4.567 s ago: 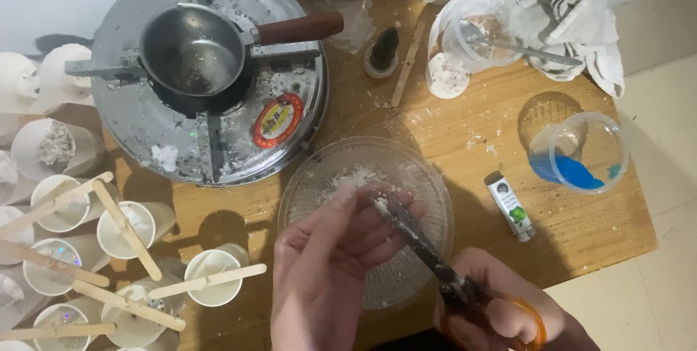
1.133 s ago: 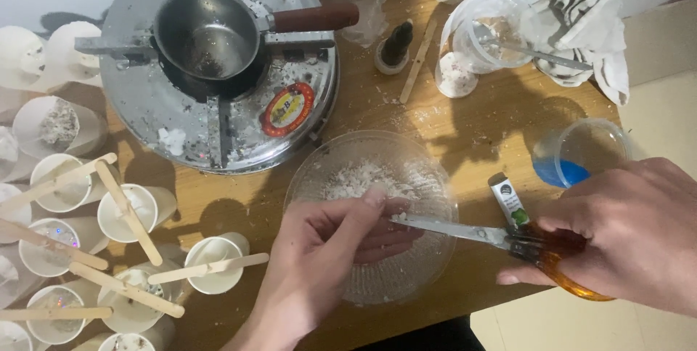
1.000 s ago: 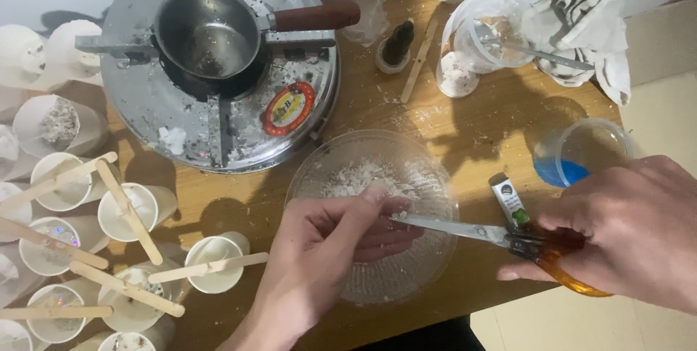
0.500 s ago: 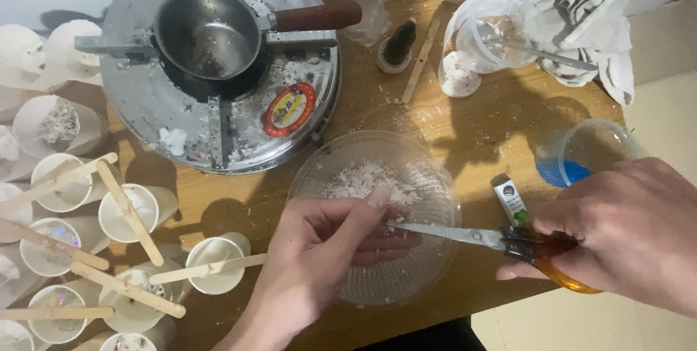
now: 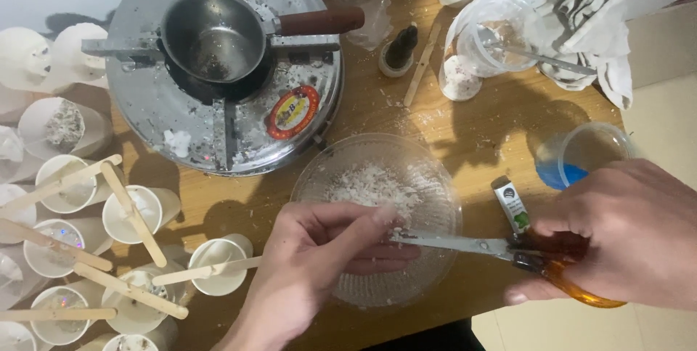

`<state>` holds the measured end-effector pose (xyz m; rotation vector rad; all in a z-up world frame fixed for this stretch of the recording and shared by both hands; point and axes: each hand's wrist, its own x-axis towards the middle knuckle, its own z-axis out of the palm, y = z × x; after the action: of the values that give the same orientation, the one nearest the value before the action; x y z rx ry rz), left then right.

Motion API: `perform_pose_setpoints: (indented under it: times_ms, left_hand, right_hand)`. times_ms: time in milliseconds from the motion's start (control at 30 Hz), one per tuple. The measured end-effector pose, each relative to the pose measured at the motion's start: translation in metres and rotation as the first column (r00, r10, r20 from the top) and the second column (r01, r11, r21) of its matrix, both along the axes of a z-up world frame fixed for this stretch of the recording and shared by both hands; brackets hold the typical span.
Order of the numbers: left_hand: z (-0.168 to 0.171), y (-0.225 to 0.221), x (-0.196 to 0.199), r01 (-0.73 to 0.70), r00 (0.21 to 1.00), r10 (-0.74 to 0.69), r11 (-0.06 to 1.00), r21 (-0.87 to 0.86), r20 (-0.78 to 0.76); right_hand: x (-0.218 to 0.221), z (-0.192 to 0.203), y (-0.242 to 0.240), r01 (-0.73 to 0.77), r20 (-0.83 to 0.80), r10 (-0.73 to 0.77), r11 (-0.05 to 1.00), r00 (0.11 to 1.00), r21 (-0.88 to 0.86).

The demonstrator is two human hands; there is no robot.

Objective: A person uses scissors to trim and refine a small piece of white wax over a bowl of wax flakes.

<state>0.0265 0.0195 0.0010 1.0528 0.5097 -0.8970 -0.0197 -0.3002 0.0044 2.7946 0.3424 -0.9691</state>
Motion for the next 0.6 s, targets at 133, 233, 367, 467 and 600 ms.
perform_pose_setpoints:
  times_ms: [133, 233, 367, 467, 600]
  left_hand:
    - [0.000, 0.003, 0.000, 0.022, 0.999, -0.021, 1.000, -0.022, 0.040]
    - [0.005, 0.004, 0.001, 0.002, 1.000, -0.002, 0.999, -0.034, 0.003]
    - [0.005, 0.002, 0.001, -0.018, 1.000, 0.018, 0.999, -0.029, -0.017]
    - [0.007, 0.002, 0.002, -0.032, 0.999, 0.032, 0.999, -0.034, -0.015]
    - [0.024, 0.000, 0.011, 0.013, 0.996, -0.008, 0.998, 0.057, -0.083]
  right_hand:
    - [-0.002, -0.003, -0.002, -0.005, 0.039, 0.001, 0.995, 0.999, 0.095]
    - [0.001, 0.001, 0.001, 0.020, -0.003, -0.019, 0.997, 1.000, 0.077]
    - [0.004, 0.000, 0.000, 0.013, -0.026, -0.011, 0.997, 1.000, 0.074]
    - [0.002, -0.003, -0.003, -0.026, 0.114, 0.000, 0.973, 0.993, 0.227]
    - [0.001, -0.004, -0.004, -0.058, 0.125, 0.027, 0.965, 0.992, 0.254]
